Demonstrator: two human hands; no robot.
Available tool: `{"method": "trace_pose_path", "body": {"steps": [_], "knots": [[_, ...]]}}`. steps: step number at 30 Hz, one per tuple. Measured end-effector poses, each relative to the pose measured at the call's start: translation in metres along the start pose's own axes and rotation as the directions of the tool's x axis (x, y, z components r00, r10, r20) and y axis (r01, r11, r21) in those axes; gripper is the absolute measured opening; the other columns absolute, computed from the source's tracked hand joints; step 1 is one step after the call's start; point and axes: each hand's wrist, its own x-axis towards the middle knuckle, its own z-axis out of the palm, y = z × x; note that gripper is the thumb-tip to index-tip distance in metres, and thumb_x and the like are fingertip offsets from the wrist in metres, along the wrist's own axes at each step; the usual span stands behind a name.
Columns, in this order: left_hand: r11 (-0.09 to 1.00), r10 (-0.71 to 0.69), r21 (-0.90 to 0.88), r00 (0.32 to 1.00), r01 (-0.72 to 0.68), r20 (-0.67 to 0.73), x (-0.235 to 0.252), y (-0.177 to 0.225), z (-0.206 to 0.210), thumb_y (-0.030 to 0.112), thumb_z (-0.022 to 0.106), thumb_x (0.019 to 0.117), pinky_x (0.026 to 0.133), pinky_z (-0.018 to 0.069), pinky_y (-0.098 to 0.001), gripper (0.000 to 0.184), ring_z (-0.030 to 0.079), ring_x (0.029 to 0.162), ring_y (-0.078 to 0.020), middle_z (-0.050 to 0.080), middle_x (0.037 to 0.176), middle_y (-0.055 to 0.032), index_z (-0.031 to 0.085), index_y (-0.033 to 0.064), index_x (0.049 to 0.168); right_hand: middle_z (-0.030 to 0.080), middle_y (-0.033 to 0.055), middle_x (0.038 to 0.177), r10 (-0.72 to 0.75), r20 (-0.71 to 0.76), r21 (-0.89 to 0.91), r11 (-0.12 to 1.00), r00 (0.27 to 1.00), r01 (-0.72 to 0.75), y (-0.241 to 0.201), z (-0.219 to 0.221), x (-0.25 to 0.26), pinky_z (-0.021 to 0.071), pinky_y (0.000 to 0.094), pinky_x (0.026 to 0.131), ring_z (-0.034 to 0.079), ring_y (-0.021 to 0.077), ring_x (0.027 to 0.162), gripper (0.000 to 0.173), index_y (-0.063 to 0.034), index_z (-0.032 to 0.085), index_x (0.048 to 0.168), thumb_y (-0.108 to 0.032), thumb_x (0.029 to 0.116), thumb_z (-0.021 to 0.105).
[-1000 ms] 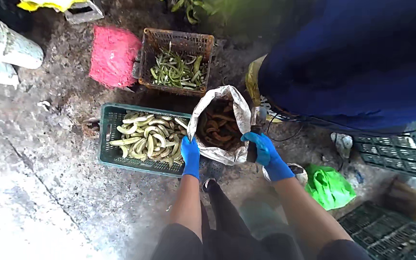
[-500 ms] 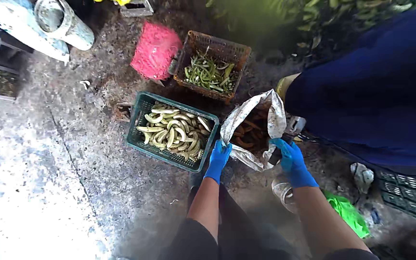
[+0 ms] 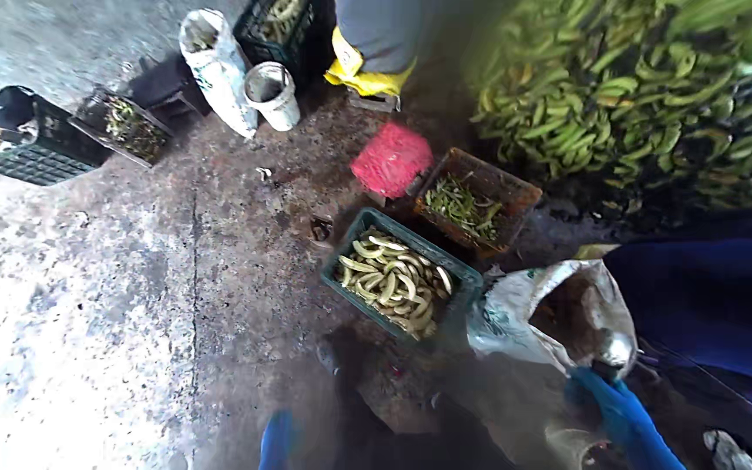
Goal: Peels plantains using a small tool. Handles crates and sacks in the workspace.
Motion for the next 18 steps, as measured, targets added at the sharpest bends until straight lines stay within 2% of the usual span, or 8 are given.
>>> {"method": "trace_pose_path", "body": {"steps": [1,3,5,7,9,12,16,18], "knots": [[0.982,-0.157,-0.112,0.986,0.151,-0.055,0.005,-0.007,-0.026,0.029,0.030,0.1135,0.102,0.0483,-0.0509,0.050,0.059,0.123,-0.0414,0.051,0.143,-0.0306,0.035,-0.0047,0.151,0.066,0.0071,0.078,0.091,0.061,-0.061,0.994,0.994,-0.088,0.000,0.024,-0.011,0.0576,0.0355,0.060,0.066,0.0161,0.064,0.034,0.0031,0.053,0.125,-0.021,0.1012,0.057],[0.983,0.023,-0.175,0.990,-0.048,-0.142,0.022,-0.047,-0.075,0.028,0.031,0.1126,0.086,0.0557,-0.0548,0.053,0.064,0.111,-0.0481,0.053,0.133,-0.0404,0.036,-0.0148,0.144,0.065,0.0084,0.074,0.196,0.148,-0.173,0.970,0.969,-0.170,0.001,0.075,-0.037,0.0561,0.0358,0.057,0.064,0.0171,0.061,0.031,0.0027,0.054,0.123,-0.018,0.1005,0.058],[0.953,-0.121,-0.295,0.981,0.072,-0.153,0.013,-0.019,-0.119,0.027,0.029,0.1133,0.101,0.0481,-0.0521,0.051,0.058,0.124,-0.0424,0.049,0.144,-0.0328,0.033,-0.0076,0.151,0.065,0.0088,0.075,0.250,0.202,-0.237,0.951,0.947,-0.201,-0.011,0.130,-0.066,0.0552,0.0354,0.056,0.064,0.0175,0.061,0.030,0.0022,0.054,0.122,-0.019,0.1013,0.058],[0.917,-0.109,-0.399,0.969,0.012,-0.221,0.020,-0.012,-0.166,0.025,0.031,0.1128,0.101,0.0491,-0.0494,0.048,0.059,0.123,-0.0395,0.052,0.143,-0.0303,0.037,-0.0058,0.150,0.064,0.0070,0.075,0.290,0.209,-0.347,0.915,0.934,-0.206,-0.036,0.190,-0.098,0.0530,0.0322,0.054,0.062,0.0153,0.060,0.027,0.0015,0.056,0.119,-0.020,0.1025,0.057],[0.852,-0.058,-0.518,0.972,-0.071,-0.227,0.064,-0.031,-0.214,0.027,0.033,0.1126,0.096,0.0521,-0.0501,0.048,0.061,0.119,-0.0392,0.053,0.140,-0.0297,0.038,-0.0036,0.149,0.066,0.0105,0.077,0.306,0.220,-0.464,0.868,0.926,-0.176,-0.053,0.236,-0.103,0.0525,0.0336,0.055,0.063,0.0176,0.062,0.030,0.0022,0.056,0.123,-0.019,0.1021,0.060],[0.718,-0.044,-0.685,0.975,-0.120,-0.216,0.128,-0.048,-0.266,0.028,0.039,0.1106,0.088,0.0558,-0.0501,0.045,0.065,0.110,-0.0365,0.059,0.132,-0.0275,0.044,-0.0010,0.144,0.068,0.0145,0.089,0.297,0.251,-0.601,0.794,0.921,-0.093,-0.079,0.275,-0.098,0.0555,0.0403,0.066,0.065,0.0223,0.073,0.042,0.0019,0.054,0.132,-0.029,0.1038,0.059],[0.651,-0.005,-0.747,0.983,-0.135,-0.181,0.159,0.002,-0.306,0.025,0.036,0.1105,0.088,0.0539,-0.0491,0.044,0.063,0.111,-0.0372,0.056,0.134,-0.0292,0.040,-0.0032,0.144,0.067,0.0192,0.099,0.259,0.180,-0.665,0.743,0.949,-0.076,-0.141,0.304,-0.128,0.0555,0.0450,0.074,0.065,0.0258,0.082,0.042,0.0050,0.054,0.131,-0.028,0.1050,0.055],[0.678,0.012,-0.727,0.990,-0.109,-0.137,0.174,0.029,-0.324,0.023,0.035,0.1098,0.089,0.0533,-0.0490,0.044,0.062,0.111,-0.0371,0.055,0.133,-0.0294,0.039,-0.0040,0.144,0.061,0.0137,0.095,0.325,0.105,-0.727,0.670,0.940,-0.150,-0.166,0.313,-0.140,0.0509,0.0369,0.067,0.058,0.0184,0.075,0.038,0.0018,0.051,0.132,-0.024,0.1049,0.054]]}}
